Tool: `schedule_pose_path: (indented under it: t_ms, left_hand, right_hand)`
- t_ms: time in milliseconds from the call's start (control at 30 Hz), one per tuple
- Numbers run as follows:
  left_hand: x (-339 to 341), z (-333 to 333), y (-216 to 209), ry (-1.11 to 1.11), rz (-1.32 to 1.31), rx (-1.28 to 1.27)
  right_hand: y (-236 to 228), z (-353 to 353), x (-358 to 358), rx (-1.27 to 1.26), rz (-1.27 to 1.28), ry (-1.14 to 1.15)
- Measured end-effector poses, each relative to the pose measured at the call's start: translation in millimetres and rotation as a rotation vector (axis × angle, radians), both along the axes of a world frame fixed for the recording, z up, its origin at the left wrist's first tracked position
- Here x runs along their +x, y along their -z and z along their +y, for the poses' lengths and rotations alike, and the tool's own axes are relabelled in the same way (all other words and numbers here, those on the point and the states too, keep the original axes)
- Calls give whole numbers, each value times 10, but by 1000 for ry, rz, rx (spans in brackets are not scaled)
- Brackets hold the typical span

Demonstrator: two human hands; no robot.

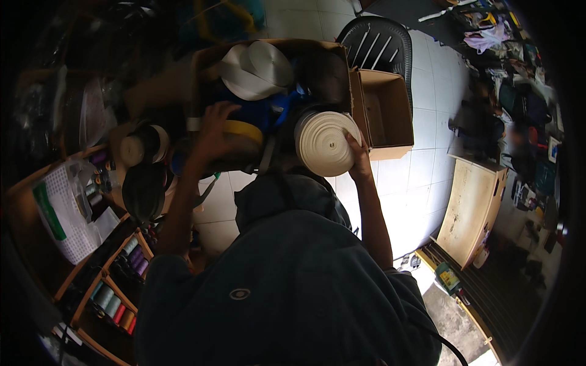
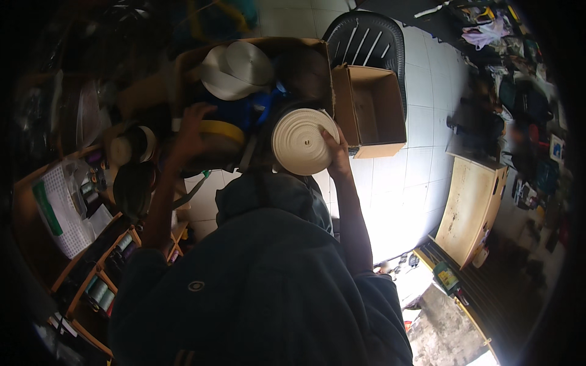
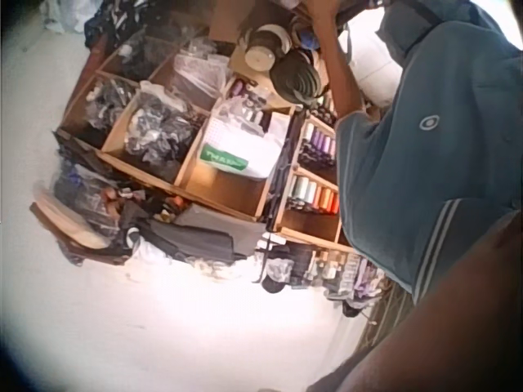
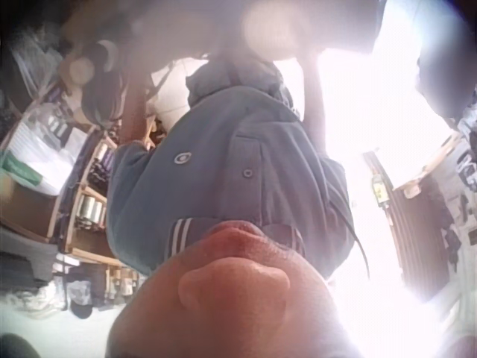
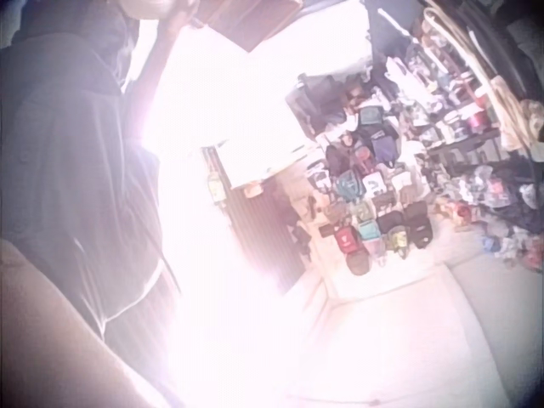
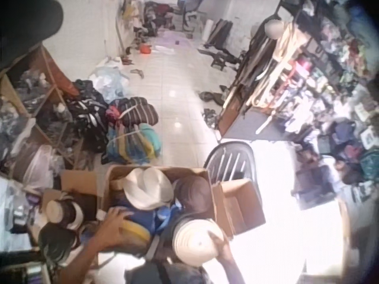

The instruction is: The person organizes rolls of strapping or tape by taking them from a shelf, inspecting them, and then placing them back on the shelf or into a box.

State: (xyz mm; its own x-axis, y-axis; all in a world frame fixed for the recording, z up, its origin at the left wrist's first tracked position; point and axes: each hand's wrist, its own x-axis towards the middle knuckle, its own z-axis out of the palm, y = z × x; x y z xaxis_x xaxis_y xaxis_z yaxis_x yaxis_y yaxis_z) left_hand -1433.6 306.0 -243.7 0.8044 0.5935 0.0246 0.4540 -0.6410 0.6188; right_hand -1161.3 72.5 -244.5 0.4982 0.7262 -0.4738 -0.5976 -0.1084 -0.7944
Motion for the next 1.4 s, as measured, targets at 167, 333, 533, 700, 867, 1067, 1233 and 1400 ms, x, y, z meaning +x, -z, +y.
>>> schedule_pose_path:
  t_ms: [167,333,533,700,867,1067,1233,1400]
  left_hand:
    - [548,-496,-59,-216,-491,-1136]
    - [374,-582,-67,-650,-452,-1074]
    - [171,-476,-33,-488,-306,-1023]
    - [739,10,193,-470,-429,-254]
    - [1322,759,103,-394,209,243]
    - [1684,994,370,-356,559,272]
    - [1680,922,595,-345,444,234]
    - [1441,436,156,301,345,526]
  right_hand:
    - [-251,330,-313,65,10,-24]
    - [-372,744,-675,-2,-273,-348]
    - [-214,595,-682,11,-248,-437]
    - [-238,218,-512,9,190,-57]
    - [-42,-147,-297,16,94,131]
    - [-70,-233,-374,19,91,208]
    - [-206,-212,-510,15,135,202]
    - [-189,-222,-516,42,118,164]
